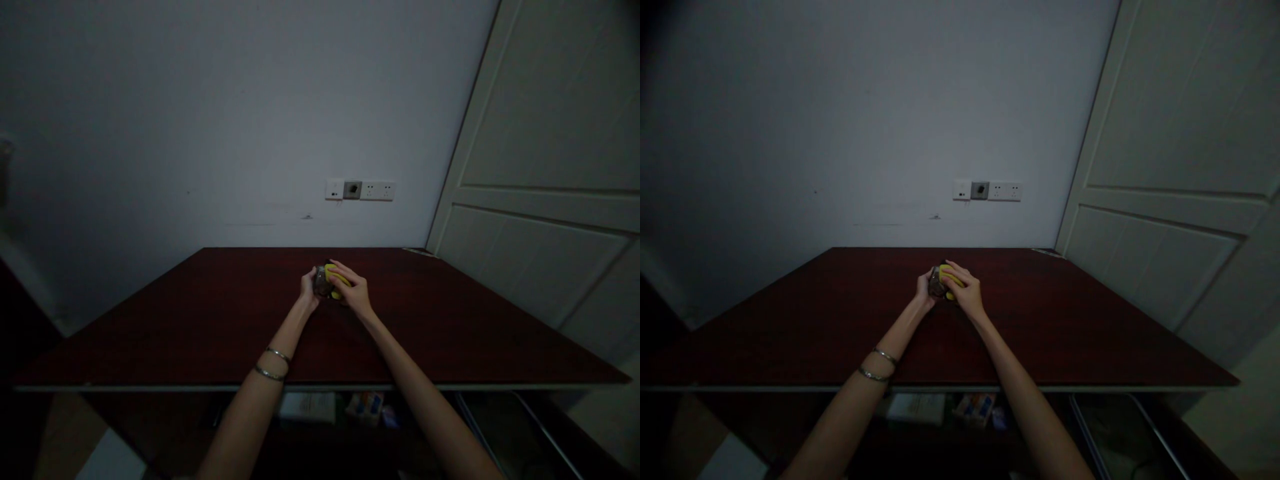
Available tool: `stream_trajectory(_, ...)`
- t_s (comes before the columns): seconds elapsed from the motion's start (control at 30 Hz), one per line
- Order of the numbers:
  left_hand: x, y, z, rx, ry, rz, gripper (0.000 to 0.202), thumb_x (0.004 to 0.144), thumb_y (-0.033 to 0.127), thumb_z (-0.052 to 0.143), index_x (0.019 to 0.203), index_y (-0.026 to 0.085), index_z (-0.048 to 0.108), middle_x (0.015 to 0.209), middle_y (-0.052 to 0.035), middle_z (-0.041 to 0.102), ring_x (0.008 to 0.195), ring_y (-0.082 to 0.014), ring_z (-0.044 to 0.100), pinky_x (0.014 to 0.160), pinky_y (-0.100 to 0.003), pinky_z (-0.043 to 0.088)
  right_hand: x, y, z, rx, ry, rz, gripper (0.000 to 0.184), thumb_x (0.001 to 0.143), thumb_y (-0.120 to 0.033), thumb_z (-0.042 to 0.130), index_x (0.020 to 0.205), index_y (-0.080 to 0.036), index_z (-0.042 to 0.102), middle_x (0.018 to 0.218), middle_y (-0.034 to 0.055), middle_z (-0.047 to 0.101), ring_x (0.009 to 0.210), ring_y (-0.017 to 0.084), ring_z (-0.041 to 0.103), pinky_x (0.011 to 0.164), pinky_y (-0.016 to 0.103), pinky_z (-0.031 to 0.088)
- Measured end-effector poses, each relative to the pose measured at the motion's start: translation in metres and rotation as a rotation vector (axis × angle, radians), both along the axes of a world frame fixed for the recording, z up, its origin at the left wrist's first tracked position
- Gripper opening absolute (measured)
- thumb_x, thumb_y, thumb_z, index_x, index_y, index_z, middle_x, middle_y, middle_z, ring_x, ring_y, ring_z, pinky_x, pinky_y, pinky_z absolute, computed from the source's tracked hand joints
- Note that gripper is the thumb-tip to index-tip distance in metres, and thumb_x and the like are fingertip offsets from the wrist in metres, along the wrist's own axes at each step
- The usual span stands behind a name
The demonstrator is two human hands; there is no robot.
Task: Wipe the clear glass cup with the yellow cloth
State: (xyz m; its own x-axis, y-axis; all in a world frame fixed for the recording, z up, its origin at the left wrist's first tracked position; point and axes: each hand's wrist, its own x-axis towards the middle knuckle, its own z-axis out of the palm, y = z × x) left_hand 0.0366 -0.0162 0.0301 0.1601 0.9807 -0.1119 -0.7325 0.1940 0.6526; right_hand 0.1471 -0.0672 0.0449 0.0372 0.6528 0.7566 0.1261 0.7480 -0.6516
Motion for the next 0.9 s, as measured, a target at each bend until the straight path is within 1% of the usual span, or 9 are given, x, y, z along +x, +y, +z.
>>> stream_trajectory(0.13,0.0,0.0,-0.001,0.022,0.047,0.051,0.028,0.081,0.031,0.042,0.076,0.01,0.059,0.058,-0.0038,0.059,0.046,-0.0115,0.055,0.045,-0.021,0.041,-0.001,-0.006,-0.003,0.16,-0.245,-0.047,0.02,0.072,-0.027,0.063,0.091,-0.03,0.068,0.115,0.0014,0.059,0.107,0.021,0.051,0.095,0.041,0.038)
stream_trajectory(0.2,0.0,0.0,-0.002,0.026,0.066,0.042,0.03,0.082,0.032,0.04,0.076,0.009,0.059,0.058,-0.0042,0.059,0.047,-0.0121,0.055,0.045,-0.021,0.041,-0.003,-0.006,-0.004,0.187,-0.286,-0.087,0.021,0.072,-0.026,0.063,0.092,-0.031,0.067,0.117,0.0007,0.058,0.108,0.021,0.049,0.095,0.042,0.038)
stream_trajectory(0.33,0.001,-0.002,-0.002,0.003,0.15,0.004,0.034,0.083,0.036,0.038,0.08,0.009,0.059,0.057,-0.0046,0.059,0.046,-0.0133,0.055,0.044,-0.023,0.041,-0.006,-0.002,-0.007,0.125,-0.183,-0.173,0.021,0.074,-0.029,0.06,0.093,-0.029,0.067,0.117,0.0021,0.058,0.106,0.021,0.051,0.094,0.041,0.039)
stream_trajectory(0.47,0.003,-0.005,-0.001,-0.029,0.217,-0.059,0.038,0.082,0.041,0.04,0.086,0.01,0.059,0.055,-0.0041,0.059,0.044,-0.0139,0.053,0.042,-0.023,0.039,-0.002,0.005,-0.006,0.009,0.011,-0.169,0.023,0.074,-0.033,0.059,0.092,-0.021,0.067,0.108,0.0065,0.062,0.102,0.021,0.056,0.093,0.038,0.041)
stream_trajectory(0.53,0.003,-0.005,0.0,-0.029,0.214,-0.072,0.038,0.082,0.041,0.039,0.087,0.009,0.059,0.056,-0.0047,0.059,0.044,-0.0142,0.053,0.042,-0.024,0.039,0.001,0.008,-0.004,-0.031,0.078,-0.17,0.027,0.075,-0.035,0.057,0.095,-0.018,0.066,0.104,0.0077,0.064,0.099,0.021,0.057,0.092,0.038,0.042)
stream_trajectory(0.6,0.0,-0.004,0.002,-0.017,0.187,-0.075,0.038,0.082,0.039,0.037,0.087,0.008,0.059,0.056,-0.0057,0.059,0.043,-0.0148,0.053,0.041,-0.024,0.038,0.004,0.009,-0.003,-0.041,0.11,-0.187,0.031,0.076,-0.035,0.055,0.1,-0.017,0.064,0.105,0.0084,0.063,0.099,0.02,0.057,0.091,0.037,0.042)
stream_trajectory(0.67,-0.004,-0.002,0.004,-0.02,0.143,-0.09,0.04,0.083,0.037,0.033,0.084,0.007,0.06,0.055,-0.007,0.058,0.042,-0.0154,0.053,0.039,-0.024,0.037,0.006,0.009,-0.002,-0.027,0.107,-0.212,0.033,0.078,-0.035,0.053,0.104,-0.017,0.062,0.107,0.009,0.062,0.099,0.019,0.056,0.091,0.036,0.042)
stream_trajectory(0.77,-0.011,0.002,0.005,-0.048,0.071,-0.131,0.043,0.083,0.034,0.028,0.081,0.006,0.06,0.053,-0.0086,0.057,0.04,-0.0157,0.052,0.037,-0.024,0.036,0.007,0.007,-0.001,0.015,0.047,-0.252,0.031,0.079,-0.035,0.051,0.103,-0.018,0.062,0.104,0.0087,0.061,0.098,0.018,0.055,0.089,0.035,0.042)
stream_trajectory(0.9,-0.016,0.009,0.001,-0.09,0.02,-0.135,0.038,0.081,0.029,0.03,0.079,0.006,0.06,0.054,-0.0093,0.057,0.04,-0.0156,0.051,0.036,-0.024,0.037,0.009,0.004,0.0,0.06,-0.084,-0.236,0.033,0.077,-0.037,0.054,0.106,-0.022,0.06,0.102,0.007,0.056,0.097,0.018,0.054,0.087,0.033,0.043)
